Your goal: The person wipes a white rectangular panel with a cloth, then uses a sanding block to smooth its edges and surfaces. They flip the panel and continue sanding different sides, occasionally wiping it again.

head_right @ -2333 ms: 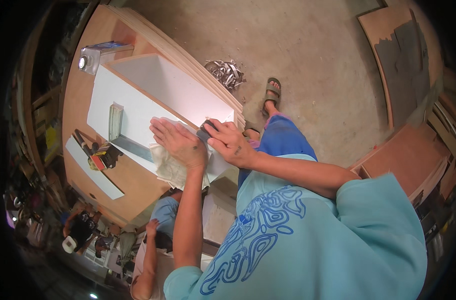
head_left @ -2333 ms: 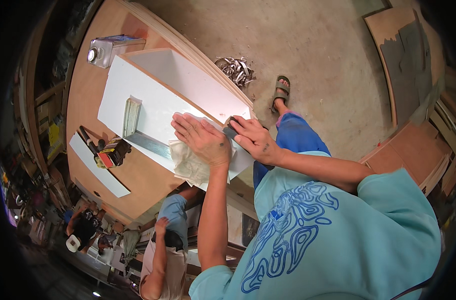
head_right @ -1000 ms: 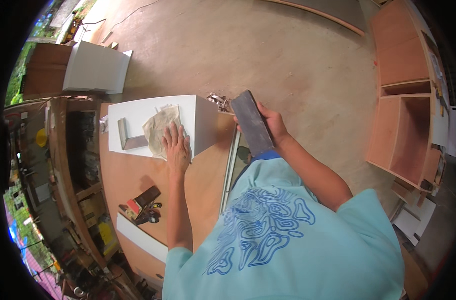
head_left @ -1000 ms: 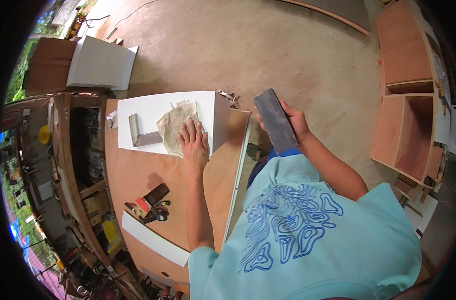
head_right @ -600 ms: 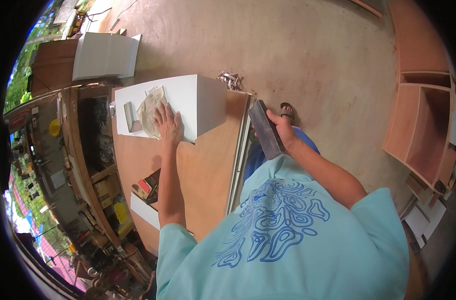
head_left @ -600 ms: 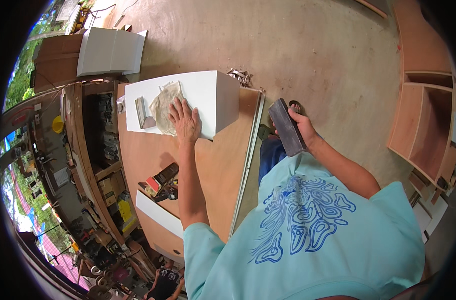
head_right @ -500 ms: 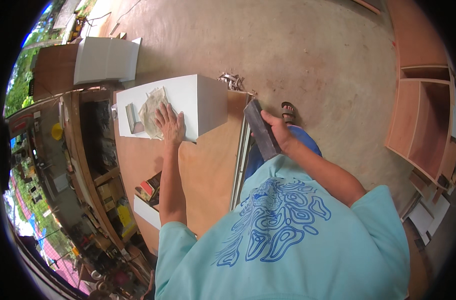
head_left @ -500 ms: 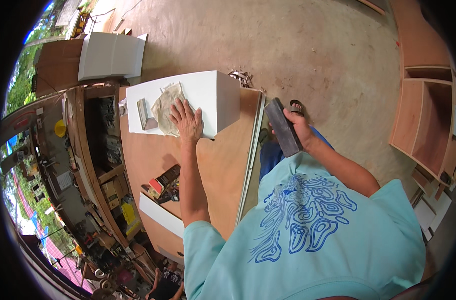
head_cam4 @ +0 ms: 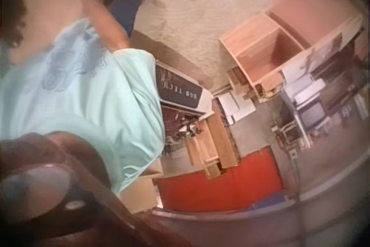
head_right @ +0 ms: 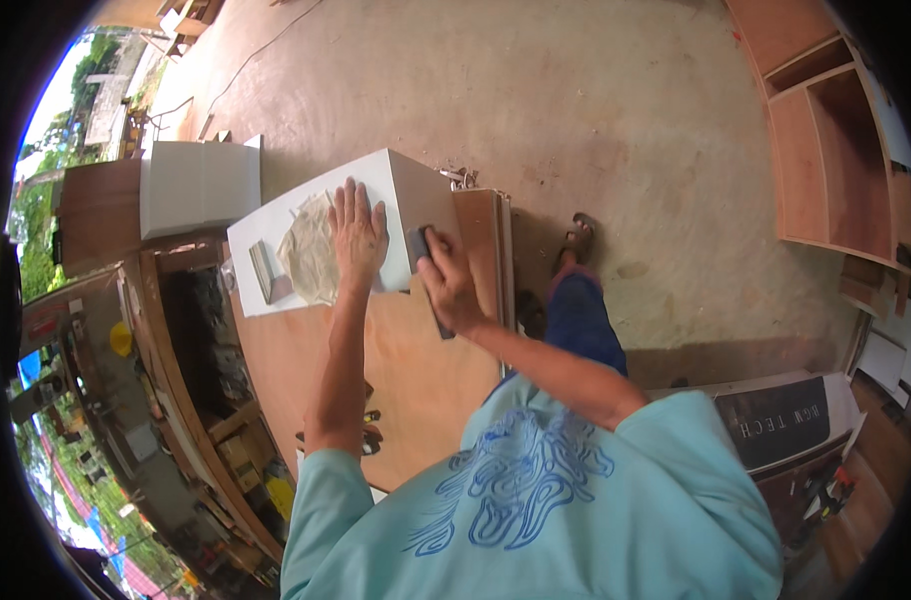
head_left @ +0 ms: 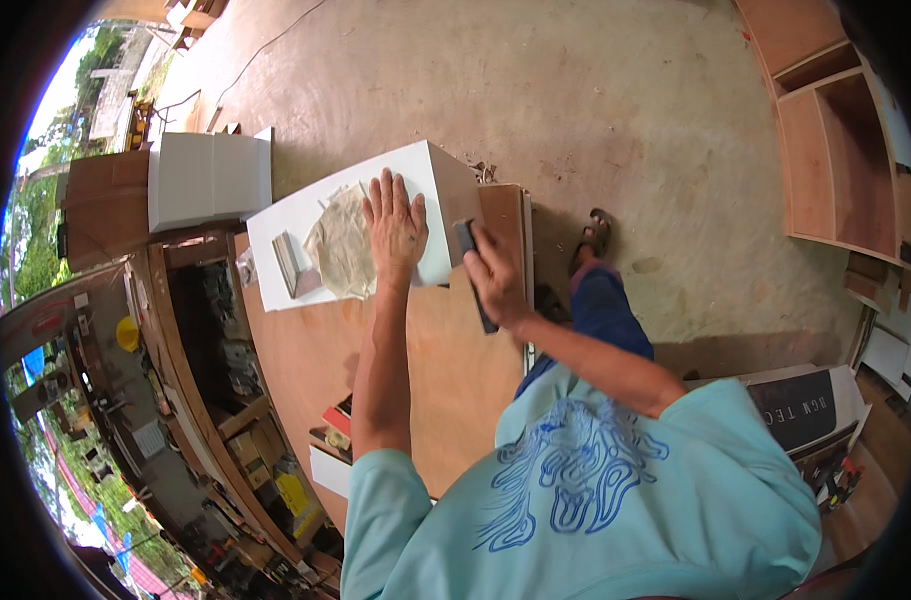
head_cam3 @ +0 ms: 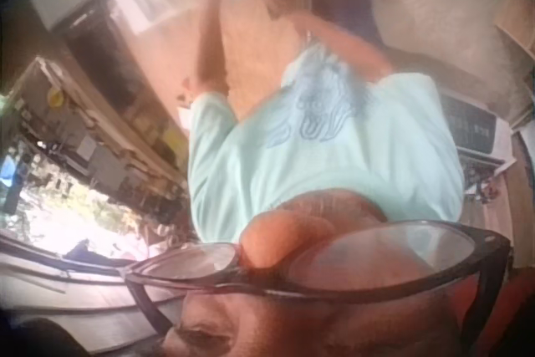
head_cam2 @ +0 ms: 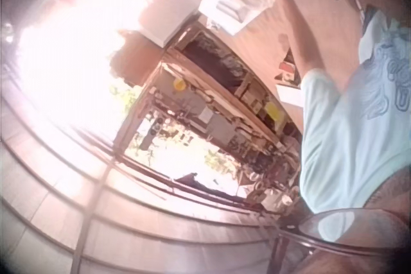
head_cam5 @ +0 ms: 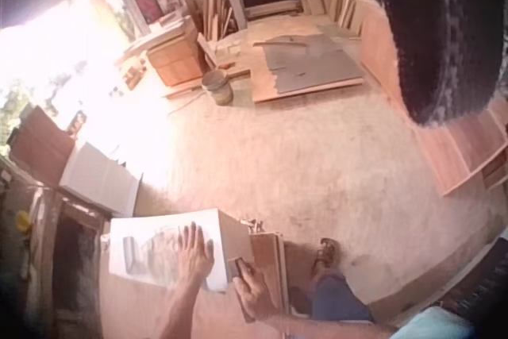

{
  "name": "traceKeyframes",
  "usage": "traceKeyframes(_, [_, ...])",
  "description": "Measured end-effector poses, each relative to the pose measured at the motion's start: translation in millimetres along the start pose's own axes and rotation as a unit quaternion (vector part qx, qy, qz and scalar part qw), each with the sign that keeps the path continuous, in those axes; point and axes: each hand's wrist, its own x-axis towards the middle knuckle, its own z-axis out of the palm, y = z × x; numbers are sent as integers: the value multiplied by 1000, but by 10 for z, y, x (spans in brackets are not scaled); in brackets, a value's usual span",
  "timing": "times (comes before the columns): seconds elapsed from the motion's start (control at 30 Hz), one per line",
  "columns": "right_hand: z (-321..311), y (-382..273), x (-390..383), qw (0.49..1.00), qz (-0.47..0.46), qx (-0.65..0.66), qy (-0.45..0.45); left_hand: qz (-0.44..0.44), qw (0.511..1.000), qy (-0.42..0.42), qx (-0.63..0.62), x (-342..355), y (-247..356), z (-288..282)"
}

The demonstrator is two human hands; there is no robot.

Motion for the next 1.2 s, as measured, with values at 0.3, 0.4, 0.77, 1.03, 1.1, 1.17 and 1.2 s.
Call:
traceKeyframes(0.3, [342,81,-134,993,-86,-84,-15,-35,998,-47,15,-138,40,31])
traceKeyframes(0.4, [395,159,311,997,-56,-58,22,-30,998,-61,2,-128,24,19])
traceKeyframes(0.77, [527,257,1401,998,-44,-23,38,-2,998,-56,5,-1,-8,5])
traceKeyframes(1.03, [564,411,1569,998,-32,-9,60,0,997,-75,10,-6,20,-5])
traceKeyframes(1.1, [490,234,1906,996,-57,-38,64,4,997,-76,7,-33,43,5])
traceKeyframes(1.17, [465,185,1456,997,-52,-39,43,-14,997,-77,1,-52,11,23])
traceKeyframes(1.2, [472,240,1070,992,-88,-66,55,-18,997,-76,5,-60,-9,7])
